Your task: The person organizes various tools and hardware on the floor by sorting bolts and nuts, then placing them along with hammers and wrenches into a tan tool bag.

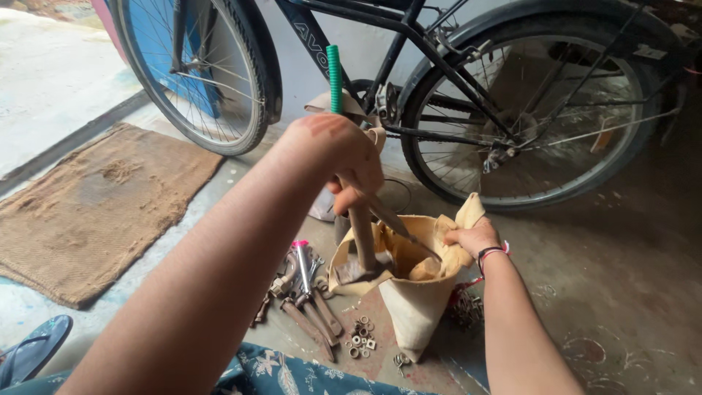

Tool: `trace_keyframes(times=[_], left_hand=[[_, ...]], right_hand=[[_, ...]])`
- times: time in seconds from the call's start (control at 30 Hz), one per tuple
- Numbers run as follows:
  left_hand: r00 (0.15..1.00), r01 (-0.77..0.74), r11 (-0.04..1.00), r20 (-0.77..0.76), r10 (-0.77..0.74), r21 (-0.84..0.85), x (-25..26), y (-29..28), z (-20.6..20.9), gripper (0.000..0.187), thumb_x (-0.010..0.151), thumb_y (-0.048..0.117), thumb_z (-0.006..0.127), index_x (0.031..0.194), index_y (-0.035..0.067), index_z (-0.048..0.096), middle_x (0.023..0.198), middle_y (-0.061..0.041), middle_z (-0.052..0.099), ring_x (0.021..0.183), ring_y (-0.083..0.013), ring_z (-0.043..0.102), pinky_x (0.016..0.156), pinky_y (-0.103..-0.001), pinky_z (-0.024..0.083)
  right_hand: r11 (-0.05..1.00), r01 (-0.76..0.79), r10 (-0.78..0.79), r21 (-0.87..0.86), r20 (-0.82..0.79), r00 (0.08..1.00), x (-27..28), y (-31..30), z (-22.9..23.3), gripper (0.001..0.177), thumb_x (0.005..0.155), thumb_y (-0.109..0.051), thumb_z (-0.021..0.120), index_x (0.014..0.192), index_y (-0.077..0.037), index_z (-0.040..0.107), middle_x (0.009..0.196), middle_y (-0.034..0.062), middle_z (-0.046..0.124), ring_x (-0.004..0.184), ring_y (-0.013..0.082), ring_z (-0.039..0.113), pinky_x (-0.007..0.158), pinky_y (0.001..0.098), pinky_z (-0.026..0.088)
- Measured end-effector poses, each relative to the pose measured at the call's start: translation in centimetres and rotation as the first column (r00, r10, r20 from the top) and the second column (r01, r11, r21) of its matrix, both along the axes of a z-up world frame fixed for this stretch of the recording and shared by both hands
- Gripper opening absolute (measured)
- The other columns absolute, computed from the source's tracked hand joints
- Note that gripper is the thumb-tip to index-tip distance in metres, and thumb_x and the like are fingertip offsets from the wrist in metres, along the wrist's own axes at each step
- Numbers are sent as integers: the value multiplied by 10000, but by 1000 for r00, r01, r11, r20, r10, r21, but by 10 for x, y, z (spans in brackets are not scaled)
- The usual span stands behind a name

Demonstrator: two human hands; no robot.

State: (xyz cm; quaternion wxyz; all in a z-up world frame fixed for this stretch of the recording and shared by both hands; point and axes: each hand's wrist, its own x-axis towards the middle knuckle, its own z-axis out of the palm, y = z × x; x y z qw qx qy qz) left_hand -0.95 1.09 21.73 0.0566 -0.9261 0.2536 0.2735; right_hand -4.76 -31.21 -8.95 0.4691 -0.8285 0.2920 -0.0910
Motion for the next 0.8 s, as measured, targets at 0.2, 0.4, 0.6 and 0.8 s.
trace_keyframes(times=[0.2,0.4,0.6,0.8], left_hand=[[994,-94,991,53,99,-93,21,25,-30,335,587,110,840,893,246,856,890,5,732,797,-138,660,715,-293,521],[995,-80,997,57,80,-6,16,18,-45,443,614,45,821,1001,261,815,1029,-25,758,974,-173,698,807,-320,538],[988,68,993,-147,-54,92,24,-21,-57,457,537,-32,820,951,162,831,1067,-66,782,982,-205,728,801,-347,576],[953,294,953,-91,-287,72,17,-33,-105,448,544,-65,781,947,129,812,1031,-65,783,922,-189,736,765,-323,578]], right_hand=[[997,-15,14,-77,-12,1000,-3,12,13,511,505,-117,895,979,-29,726,938,122,787,814,236,748,754,367,591],[995,-33,26,-99,-71,997,5,13,5,504,531,-140,896,990,-12,733,952,144,788,824,259,766,764,373,601],[995,-74,71,-66,-43,997,6,14,4,495,558,-95,876,1022,-13,726,943,140,783,818,254,759,759,376,597],[995,-99,98,-30,-27,995,3,19,6,477,573,-82,876,1017,-11,717,939,133,784,801,244,753,745,382,600]])
